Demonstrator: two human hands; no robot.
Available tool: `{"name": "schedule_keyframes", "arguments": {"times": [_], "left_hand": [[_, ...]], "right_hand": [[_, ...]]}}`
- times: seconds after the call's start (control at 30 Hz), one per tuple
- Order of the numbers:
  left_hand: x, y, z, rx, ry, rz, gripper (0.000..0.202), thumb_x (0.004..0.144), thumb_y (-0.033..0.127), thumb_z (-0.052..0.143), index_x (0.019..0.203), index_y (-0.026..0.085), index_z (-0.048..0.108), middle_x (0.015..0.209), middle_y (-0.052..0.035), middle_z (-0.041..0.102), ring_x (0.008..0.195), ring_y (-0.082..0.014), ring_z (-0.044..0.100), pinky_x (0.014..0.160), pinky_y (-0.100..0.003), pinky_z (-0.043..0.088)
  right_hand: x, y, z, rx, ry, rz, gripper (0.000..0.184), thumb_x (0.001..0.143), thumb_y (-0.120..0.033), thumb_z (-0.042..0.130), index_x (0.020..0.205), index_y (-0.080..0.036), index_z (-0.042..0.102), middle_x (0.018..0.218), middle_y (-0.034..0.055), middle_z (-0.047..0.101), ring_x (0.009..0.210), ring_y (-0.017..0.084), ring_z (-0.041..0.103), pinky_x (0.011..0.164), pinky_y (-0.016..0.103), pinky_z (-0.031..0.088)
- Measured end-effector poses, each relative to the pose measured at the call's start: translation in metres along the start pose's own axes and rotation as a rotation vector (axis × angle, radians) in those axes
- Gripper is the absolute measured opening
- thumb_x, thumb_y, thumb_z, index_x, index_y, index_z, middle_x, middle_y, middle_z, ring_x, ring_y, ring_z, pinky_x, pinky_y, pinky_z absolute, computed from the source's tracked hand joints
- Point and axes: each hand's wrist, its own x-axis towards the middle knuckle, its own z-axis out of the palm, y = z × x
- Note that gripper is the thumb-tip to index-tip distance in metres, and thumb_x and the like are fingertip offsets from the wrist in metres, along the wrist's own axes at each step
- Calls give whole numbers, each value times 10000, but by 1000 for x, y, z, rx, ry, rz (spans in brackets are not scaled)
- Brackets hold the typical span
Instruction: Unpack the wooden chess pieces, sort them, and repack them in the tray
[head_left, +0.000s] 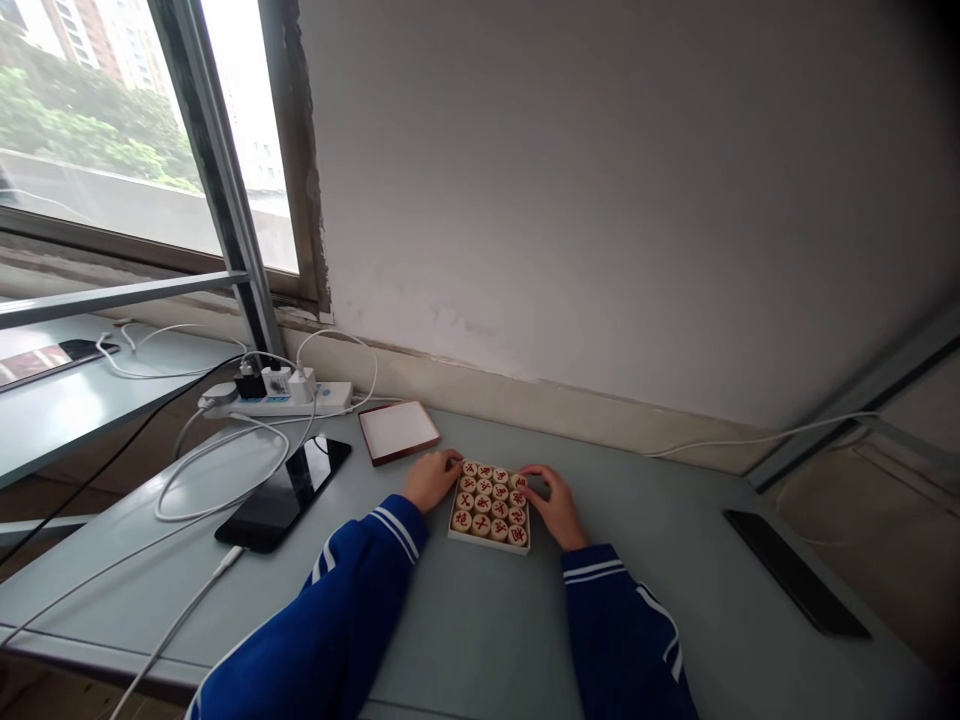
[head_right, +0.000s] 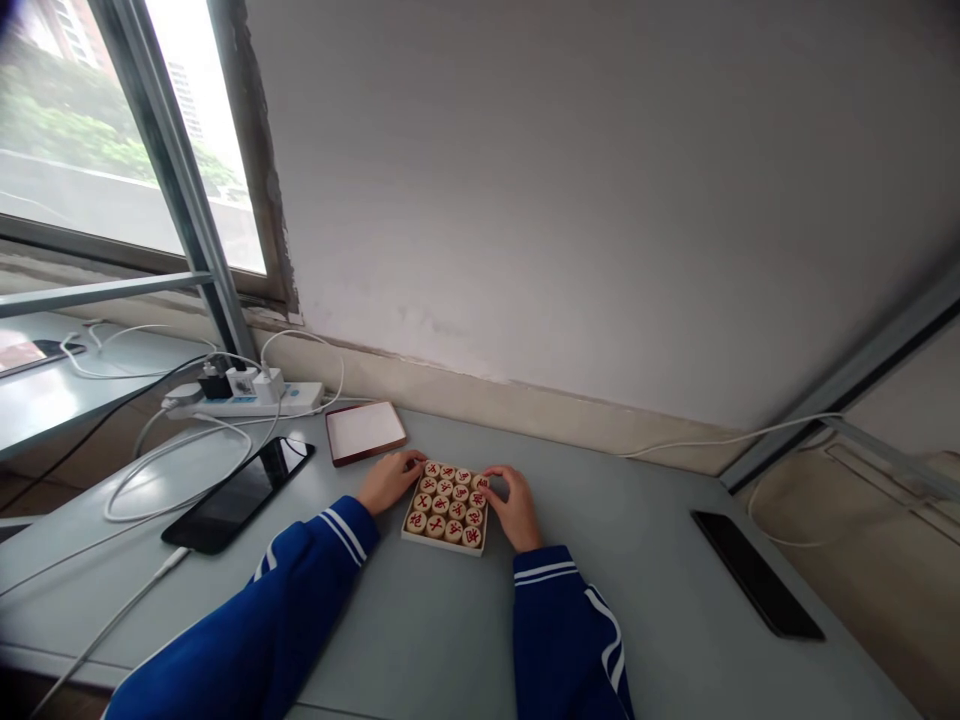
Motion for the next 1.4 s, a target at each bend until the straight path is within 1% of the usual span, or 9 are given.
{"name": "schedule_keyframes", "arguments": {"times": [0.13,0.3,0.37,0.47,0.6,0.67,0.83,1.13,1.4], "left_hand": [[1,1,-2,20,-20,1,316,815,412,398,960,235,617,875,-52,642,812,-200,573,670,-258,401],[2,1,-4,21,-39,1,335,817,428,403,980,227,616,873,-50,639,819,-188,569,700,-251,405],[2,0,-4,18,-45,0,333,817,427,405,983,228,613,871,-47,639,811,-185,568,696,-247,404],[3,-1,-3,21,-49,8,336,816,434,400,969,226,615,850,-50,635,801,-187,564,680,-249,400],[4,-2,-4,15,-46,24,330,814,436,396,954,232,614,838,-44,632,793,-187,560,659,-249,393],[3,-2,-4,14,-44,23,329,812,432,396,953,231,614,836,-43,632,790,-186,560,652,-248,390],[3,-1,-4,8,-54,19,324,809,418,401,955,229,619,832,-41,634,797,-183,562,663,-245,392],[4,0,-5,5,-68,-10,326,806,409,414,973,219,620,888,-52,636,839,-190,565,703,-249,406],[4,-2,-4,14,-56,25,332,813,430,403,960,227,621,829,-42,638,788,-184,573,669,-249,405]], "right_hand": [[1,0,0,127,18,55,238,699,-387,595,843,-199,574,842,38,614,795,178,550,771,328,428],[5,16,-8,299,163,216,364,645,-461,624,863,-176,562,853,57,617,762,174,565,742,330,449],[4,25,-13,296,134,266,395,640,-496,613,859,-171,566,841,63,619,745,180,568,727,335,452],[2,32,-19,80,68,255,391,681,-529,552,835,-172,591,800,68,605,702,184,544,724,358,439],[0,22,-24,-265,248,133,452,734,-516,493,1032,-184,567,989,107,529,815,213,499,795,409,391],[-1,10,-25,-329,196,45,383,766,-491,470,1033,-243,586,1046,88,506,914,229,467,839,416,361],[-7,-13,-22,-361,-141,-58,255,747,-494,511,871,-335,666,1099,34,508,980,243,433,878,426,327],[-5,-15,-21,-127,-107,11,241,657,-444,618,787,-240,628,1021,42,570,993,226,469,883,396,346],[-5,3,-47,184,-185,261,293,619,-441,638,765,-187,637,795,39,656,700,177,573,676,309,430]]}}
